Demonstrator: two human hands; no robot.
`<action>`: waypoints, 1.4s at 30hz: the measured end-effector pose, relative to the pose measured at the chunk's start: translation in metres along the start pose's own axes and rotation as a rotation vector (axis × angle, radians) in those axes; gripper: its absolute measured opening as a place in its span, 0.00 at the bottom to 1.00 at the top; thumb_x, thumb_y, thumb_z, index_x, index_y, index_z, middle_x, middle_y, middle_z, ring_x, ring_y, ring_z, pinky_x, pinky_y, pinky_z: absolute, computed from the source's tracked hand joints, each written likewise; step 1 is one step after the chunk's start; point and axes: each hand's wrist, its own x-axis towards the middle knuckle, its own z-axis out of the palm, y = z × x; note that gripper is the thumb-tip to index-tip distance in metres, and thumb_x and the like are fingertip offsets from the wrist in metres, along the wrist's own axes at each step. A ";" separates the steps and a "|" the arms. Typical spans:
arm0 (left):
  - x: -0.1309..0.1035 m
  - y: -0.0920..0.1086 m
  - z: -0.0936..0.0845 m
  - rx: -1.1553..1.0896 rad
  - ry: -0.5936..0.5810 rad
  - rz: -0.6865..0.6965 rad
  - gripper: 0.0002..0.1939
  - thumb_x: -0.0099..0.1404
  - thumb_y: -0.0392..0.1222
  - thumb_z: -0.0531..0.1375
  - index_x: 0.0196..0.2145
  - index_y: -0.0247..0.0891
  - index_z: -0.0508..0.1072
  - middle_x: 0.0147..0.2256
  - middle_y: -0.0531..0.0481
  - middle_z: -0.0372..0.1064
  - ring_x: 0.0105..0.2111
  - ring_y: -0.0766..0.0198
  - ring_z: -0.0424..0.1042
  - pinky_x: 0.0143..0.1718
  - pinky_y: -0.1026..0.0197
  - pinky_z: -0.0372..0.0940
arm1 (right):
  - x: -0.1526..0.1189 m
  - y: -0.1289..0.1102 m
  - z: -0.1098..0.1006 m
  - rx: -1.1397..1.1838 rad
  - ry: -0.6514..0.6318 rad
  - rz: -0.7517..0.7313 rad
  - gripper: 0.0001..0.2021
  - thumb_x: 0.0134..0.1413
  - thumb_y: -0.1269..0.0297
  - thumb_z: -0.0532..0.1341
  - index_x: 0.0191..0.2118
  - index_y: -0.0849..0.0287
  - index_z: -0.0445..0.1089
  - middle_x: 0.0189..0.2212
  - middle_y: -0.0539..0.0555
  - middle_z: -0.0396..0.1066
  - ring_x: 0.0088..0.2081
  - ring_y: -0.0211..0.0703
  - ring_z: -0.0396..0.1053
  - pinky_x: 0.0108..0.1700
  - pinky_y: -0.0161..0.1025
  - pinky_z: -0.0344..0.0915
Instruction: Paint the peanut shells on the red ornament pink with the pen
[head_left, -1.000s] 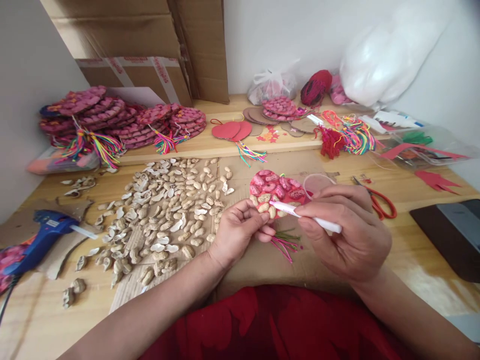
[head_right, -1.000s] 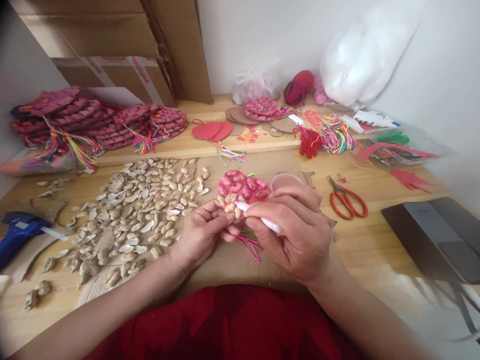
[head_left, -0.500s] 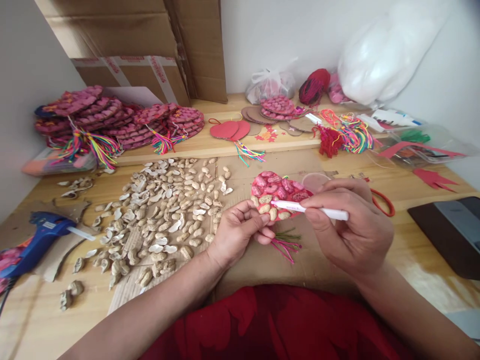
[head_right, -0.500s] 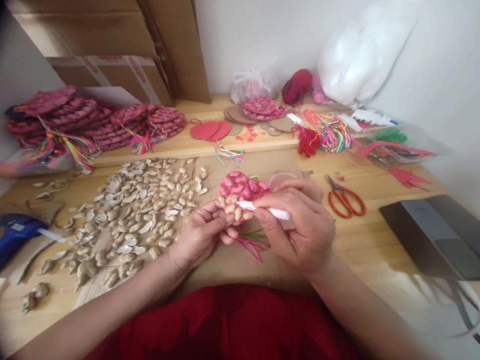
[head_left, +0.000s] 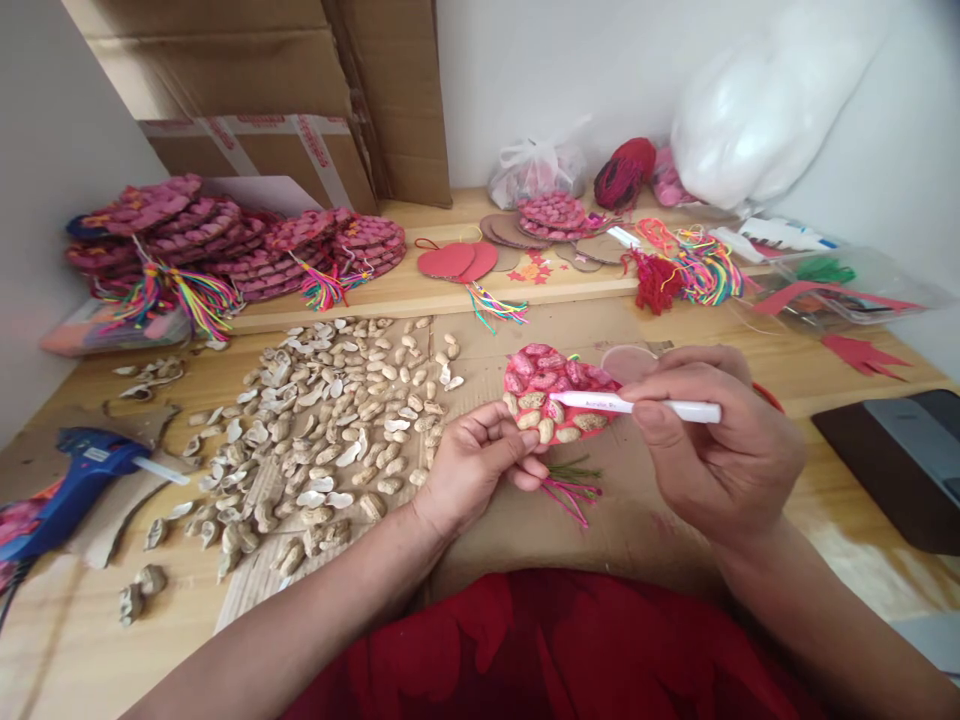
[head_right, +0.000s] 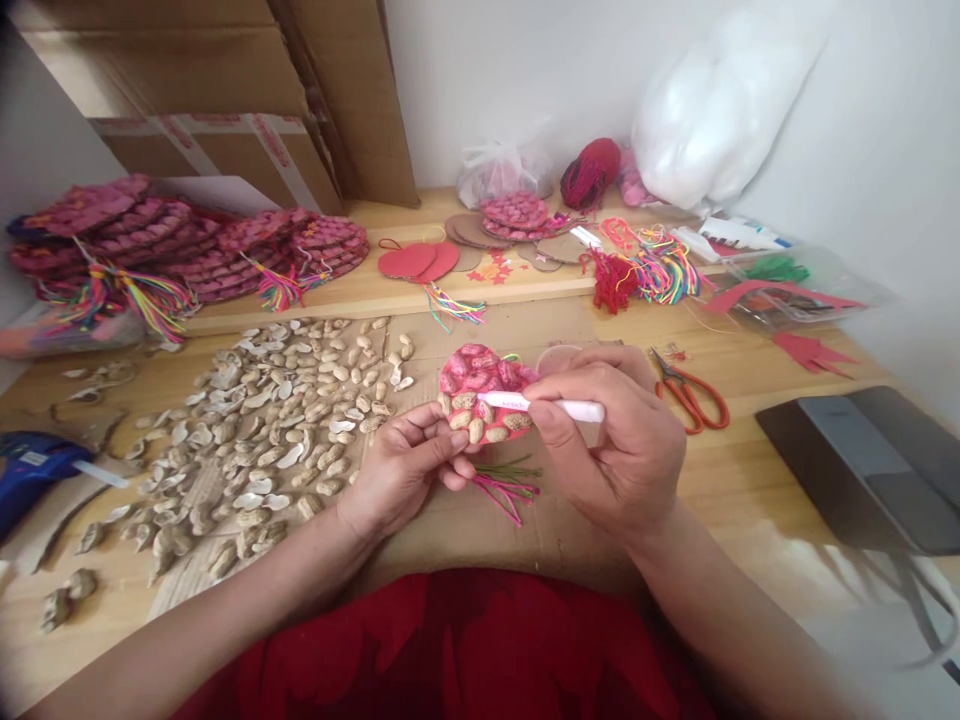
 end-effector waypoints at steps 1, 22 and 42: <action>0.000 0.000 0.000 -0.004 -0.003 0.001 0.14 0.54 0.41 0.74 0.32 0.34 0.75 0.26 0.51 0.77 0.21 0.67 0.77 0.20 0.70 0.70 | 0.000 0.000 0.000 0.005 -0.017 0.003 0.07 0.57 0.69 0.64 0.39 0.49 0.75 0.30 0.49 0.76 0.41 0.47 0.73 0.46 0.49 0.69; -0.003 -0.004 0.002 0.152 0.048 0.119 0.12 0.58 0.42 0.72 0.33 0.34 0.74 0.22 0.55 0.73 0.21 0.69 0.77 0.23 0.71 0.73 | 0.000 0.001 0.000 0.013 -0.006 -0.051 0.06 0.56 0.71 0.64 0.38 0.53 0.74 0.29 0.49 0.75 0.41 0.45 0.71 0.47 0.48 0.67; -0.003 -0.001 0.004 0.200 0.111 0.181 0.11 0.59 0.40 0.71 0.34 0.33 0.74 0.24 0.54 0.74 0.22 0.68 0.77 0.23 0.71 0.74 | 0.000 0.001 -0.002 -0.011 0.034 -0.085 0.09 0.55 0.73 0.65 0.40 0.53 0.74 0.31 0.51 0.76 0.40 0.47 0.71 0.46 0.49 0.69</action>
